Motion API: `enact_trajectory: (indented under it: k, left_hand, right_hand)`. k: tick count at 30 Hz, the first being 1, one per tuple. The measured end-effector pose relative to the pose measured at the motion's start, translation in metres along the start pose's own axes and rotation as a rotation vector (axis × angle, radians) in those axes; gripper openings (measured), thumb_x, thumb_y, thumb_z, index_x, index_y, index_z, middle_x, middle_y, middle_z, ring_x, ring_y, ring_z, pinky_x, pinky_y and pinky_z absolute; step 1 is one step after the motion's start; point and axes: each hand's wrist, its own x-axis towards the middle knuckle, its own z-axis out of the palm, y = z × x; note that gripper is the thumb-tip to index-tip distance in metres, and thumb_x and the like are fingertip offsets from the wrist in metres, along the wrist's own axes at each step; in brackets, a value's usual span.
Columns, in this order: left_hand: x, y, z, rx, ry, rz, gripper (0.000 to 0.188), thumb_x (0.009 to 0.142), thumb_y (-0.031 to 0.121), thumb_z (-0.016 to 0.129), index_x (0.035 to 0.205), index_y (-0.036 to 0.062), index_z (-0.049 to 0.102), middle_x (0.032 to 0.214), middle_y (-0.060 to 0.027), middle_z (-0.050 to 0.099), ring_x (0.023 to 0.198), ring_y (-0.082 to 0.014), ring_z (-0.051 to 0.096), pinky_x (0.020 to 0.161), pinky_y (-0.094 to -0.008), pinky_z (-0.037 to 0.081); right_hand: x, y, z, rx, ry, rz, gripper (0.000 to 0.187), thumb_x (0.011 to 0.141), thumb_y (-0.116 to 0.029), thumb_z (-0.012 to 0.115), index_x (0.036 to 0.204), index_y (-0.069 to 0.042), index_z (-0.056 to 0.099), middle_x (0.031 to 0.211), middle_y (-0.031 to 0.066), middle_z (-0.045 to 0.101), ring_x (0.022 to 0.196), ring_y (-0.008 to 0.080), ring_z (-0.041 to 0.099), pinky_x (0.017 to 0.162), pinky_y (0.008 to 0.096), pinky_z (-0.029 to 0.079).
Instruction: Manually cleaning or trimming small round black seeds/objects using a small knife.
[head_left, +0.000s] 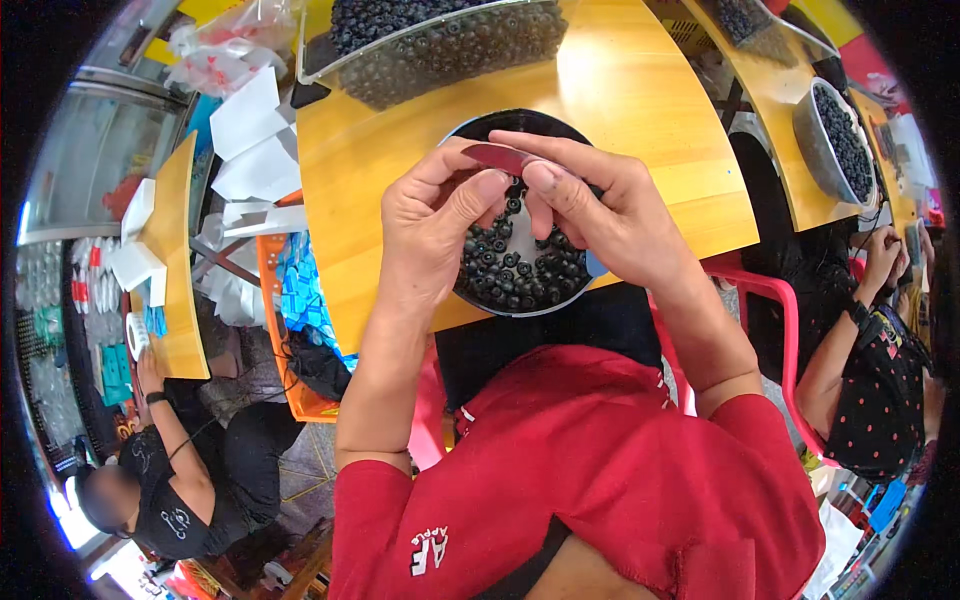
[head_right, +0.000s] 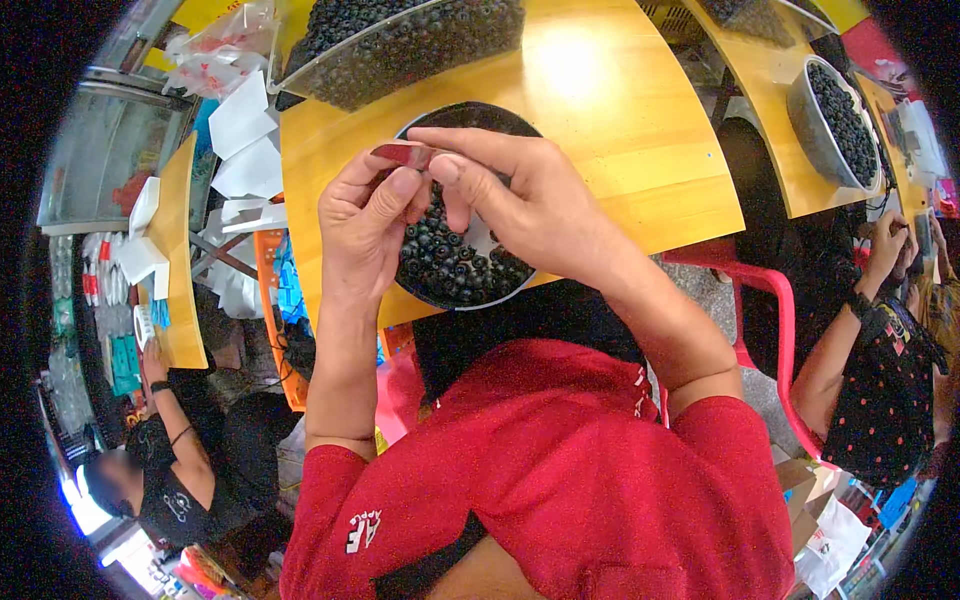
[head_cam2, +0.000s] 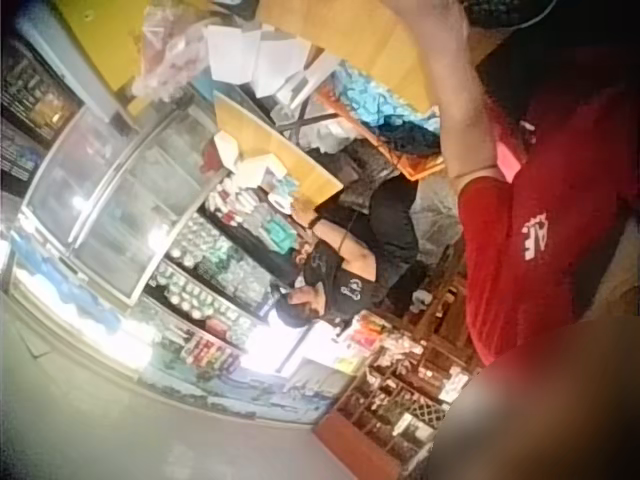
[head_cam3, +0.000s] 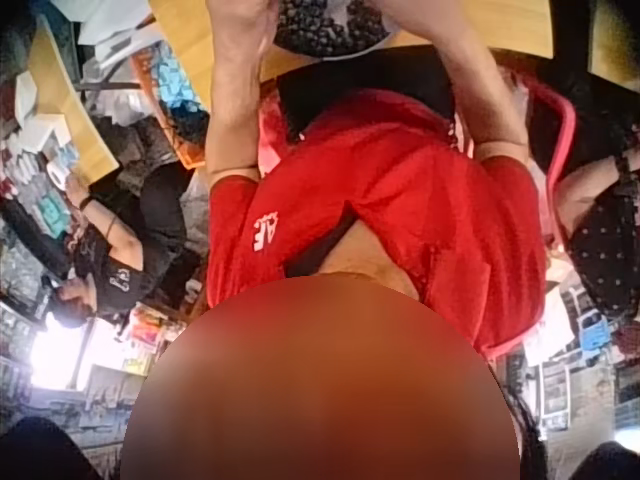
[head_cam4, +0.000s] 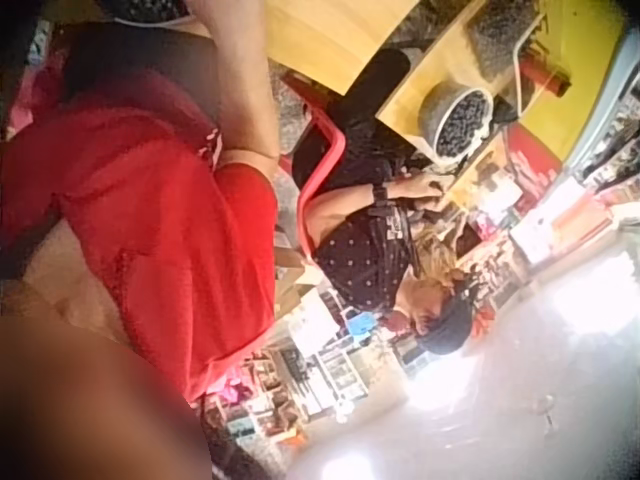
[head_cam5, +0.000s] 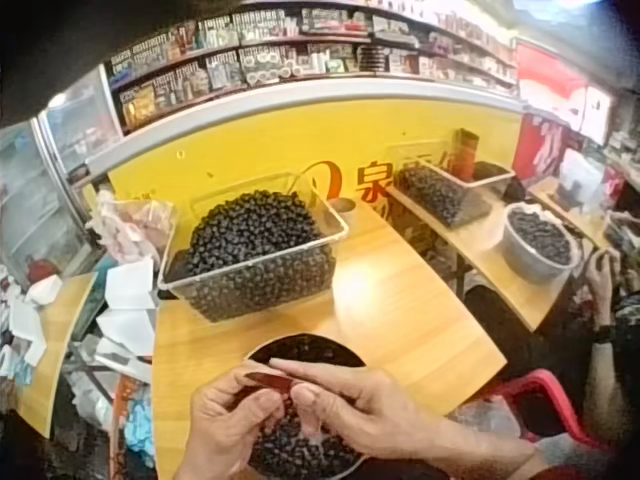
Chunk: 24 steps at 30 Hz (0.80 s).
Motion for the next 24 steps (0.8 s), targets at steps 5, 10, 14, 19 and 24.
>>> enact_trajectory:
  k: [5, 10, 14, 19, 24]
  left_hand:
    - [0.000, -0.001, -0.002, 0.063, -0.011, 0.070, 0.018, 0.083, 0.009, 0.064, 0.099, 0.0002, 0.061, 0.078, -0.0054, 0.059, 0.063, -0.0111, 0.049, 0.056, -0.0215, 0.037]
    - [0.001, -0.003, -0.003, -0.067, -0.042, -0.006, 0.015, 0.081, 0.007, 0.066, 0.095, 0.0006, 0.063, 0.085, -0.0014, 0.057, 0.065, -0.0063, 0.050, 0.056, -0.0198, 0.040]
    - [0.003, -0.004, -0.004, -0.012, -0.027, -0.023, 0.016, 0.081, 0.007, 0.067, 0.095, 0.0016, 0.063, 0.085, -0.0001, 0.057, 0.066, -0.0060, 0.050, 0.056, -0.0193, 0.039]
    - [0.002, -0.008, 0.000, -0.031, 0.030, 0.077, 0.015, 0.081, 0.007, 0.067, 0.095, 0.0018, 0.063, 0.087, 0.0001, 0.057, 0.068, -0.0055, 0.050, 0.057, -0.0191, 0.039]
    - [0.002, -0.010, -0.004, -0.083, -0.055, 0.108, 0.017, 0.082, 0.005, 0.065, 0.098, 0.0004, 0.062, 0.088, -0.0035, 0.059, 0.069, -0.0094, 0.050, 0.059, -0.0215, 0.039]
  right_hand:
    - [0.003, 0.000, -0.007, 0.020, -0.049, 0.055, 0.031, 0.096, -0.021, 0.047, 0.121, -0.005, 0.057, 0.059, -0.0036, 0.050, 0.047, 0.0001, 0.036, 0.042, 0.0162, 0.027]
    - [0.002, -0.009, -0.011, 0.138, -0.087, 0.130, 0.032, 0.095, -0.022, 0.048, 0.121, -0.005, 0.057, 0.059, -0.0041, 0.050, 0.047, -0.0002, 0.036, 0.042, 0.0159, 0.027]
    - [0.002, -0.007, -0.005, 0.074, -0.056, 0.081, 0.033, 0.095, -0.024, 0.049, 0.121, -0.005, 0.056, 0.058, -0.0048, 0.050, 0.047, -0.0006, 0.037, 0.042, 0.0155, 0.027]
    - [0.005, 0.002, -0.006, 0.093, -0.036, 0.068, 0.032, 0.095, -0.023, 0.048, 0.121, -0.006, 0.056, 0.058, -0.0050, 0.049, 0.047, -0.0006, 0.037, 0.041, 0.0154, 0.026]
    - [0.005, 0.002, -0.006, 0.136, -0.039, 0.106, 0.032, 0.096, -0.022, 0.047, 0.121, -0.005, 0.056, 0.057, -0.0046, 0.049, 0.045, -0.0002, 0.036, 0.040, 0.0156, 0.026]
